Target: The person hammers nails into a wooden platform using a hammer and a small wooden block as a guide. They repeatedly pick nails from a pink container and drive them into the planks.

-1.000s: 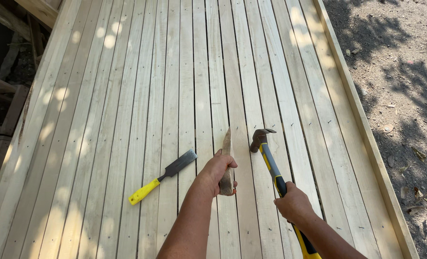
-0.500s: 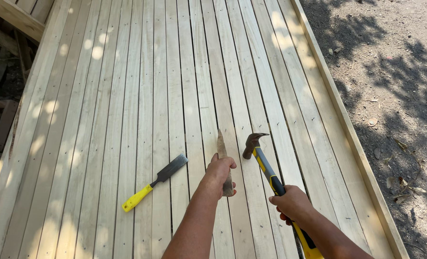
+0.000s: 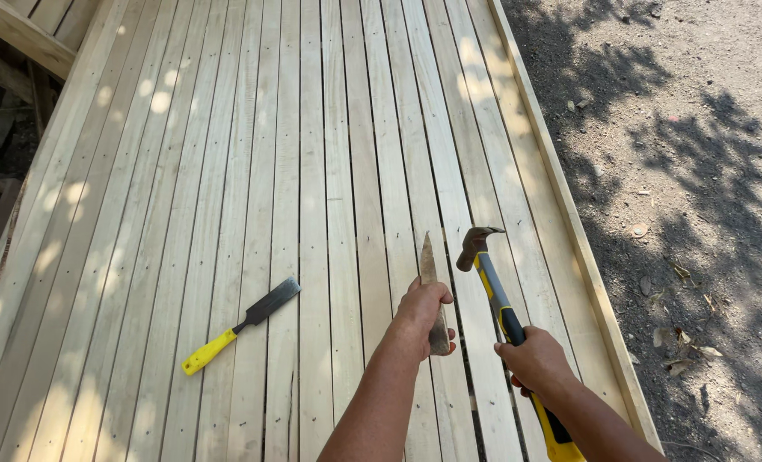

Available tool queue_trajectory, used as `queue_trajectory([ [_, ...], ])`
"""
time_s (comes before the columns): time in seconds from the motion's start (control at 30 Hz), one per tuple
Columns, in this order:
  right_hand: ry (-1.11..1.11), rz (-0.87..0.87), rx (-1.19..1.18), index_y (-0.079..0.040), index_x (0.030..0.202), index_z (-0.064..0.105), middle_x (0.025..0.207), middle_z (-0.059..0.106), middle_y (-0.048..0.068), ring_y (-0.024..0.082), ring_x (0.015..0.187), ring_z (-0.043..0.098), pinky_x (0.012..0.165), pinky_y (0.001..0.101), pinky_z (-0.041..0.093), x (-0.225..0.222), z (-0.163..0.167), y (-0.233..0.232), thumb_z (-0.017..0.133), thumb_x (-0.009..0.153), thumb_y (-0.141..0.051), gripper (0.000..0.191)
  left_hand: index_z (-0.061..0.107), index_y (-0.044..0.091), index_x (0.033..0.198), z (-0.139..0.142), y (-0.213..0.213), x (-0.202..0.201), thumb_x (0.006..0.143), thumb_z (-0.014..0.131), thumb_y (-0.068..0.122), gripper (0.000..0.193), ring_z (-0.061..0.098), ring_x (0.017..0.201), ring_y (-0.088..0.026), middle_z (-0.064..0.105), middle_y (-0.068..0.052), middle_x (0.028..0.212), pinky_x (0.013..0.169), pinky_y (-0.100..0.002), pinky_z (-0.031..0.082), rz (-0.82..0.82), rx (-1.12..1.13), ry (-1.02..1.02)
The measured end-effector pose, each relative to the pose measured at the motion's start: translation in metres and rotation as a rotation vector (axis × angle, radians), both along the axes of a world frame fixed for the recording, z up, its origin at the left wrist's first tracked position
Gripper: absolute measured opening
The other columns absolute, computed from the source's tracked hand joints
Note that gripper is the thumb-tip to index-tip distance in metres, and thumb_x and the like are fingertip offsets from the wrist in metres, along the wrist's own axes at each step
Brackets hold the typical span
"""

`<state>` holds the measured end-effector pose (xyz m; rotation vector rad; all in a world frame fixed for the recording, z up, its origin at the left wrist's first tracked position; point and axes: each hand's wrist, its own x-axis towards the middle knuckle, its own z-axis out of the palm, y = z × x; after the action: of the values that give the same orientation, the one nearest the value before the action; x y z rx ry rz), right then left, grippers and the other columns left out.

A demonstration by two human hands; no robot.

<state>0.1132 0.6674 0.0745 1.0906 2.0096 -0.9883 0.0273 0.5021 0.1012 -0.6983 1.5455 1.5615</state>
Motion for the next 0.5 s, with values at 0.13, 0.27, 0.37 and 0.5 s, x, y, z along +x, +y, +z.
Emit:
queue_trajectory([
  [0.13,0.072,0.018,0.037,0.001,0.105,0.063,0.069,0.062,0.010,0.018,0.054,0.064,0.050,0.0362,0.056,0.008,-0.004,0.038,0.075,0.094,-0.027,0.033,0.045,0.030,0.143,-0.005,0.037,0.012,0.077,0.058,0.021,0.068,0.060,0.078,-0.029,0.050,-0.014,0.124,0.064,-0.051,0.055,0.036,0.077,-0.045],
  [0.27,0.069,0.071,0.094,0.000,0.106,0.065,0.070,0.068,0.011,0.019,0.056,0.068,0.052,0.0349,0.058,0.016,-0.010,0.081,0.075,0.094,-0.031,0.034,0.041,0.031,0.146,-0.016,0.079,0.019,0.080,0.057,0.022,0.069,0.061,0.078,-0.027,0.051,-0.015,0.122,0.068,-0.048,0.058,-0.006,0.127,-0.052],
  [0.37,0.095,0.064,0.124,-0.001,0.108,0.063,0.071,0.068,0.010,0.019,0.057,0.069,0.052,0.0357,0.059,0.023,-0.014,0.109,0.075,0.092,-0.031,0.036,0.046,0.025,0.143,-0.029,0.109,0.028,0.078,0.057,0.023,0.065,0.060,0.073,-0.026,0.056,-0.017,0.117,0.063,-0.047,0.056,0.018,0.205,-0.063],
  [0.5,0.087,0.063,0.138,-0.002,0.110,0.063,0.070,0.069,0.011,0.018,0.057,0.070,0.053,0.0355,0.059,0.025,-0.019,0.141,0.075,0.092,-0.031,0.036,0.047,0.022,0.141,-0.048,0.138,0.038,0.078,0.058,0.025,0.064,0.062,0.071,-0.027,0.057,-0.019,0.116,0.061,-0.047,0.056,0.066,0.272,-0.133],
])
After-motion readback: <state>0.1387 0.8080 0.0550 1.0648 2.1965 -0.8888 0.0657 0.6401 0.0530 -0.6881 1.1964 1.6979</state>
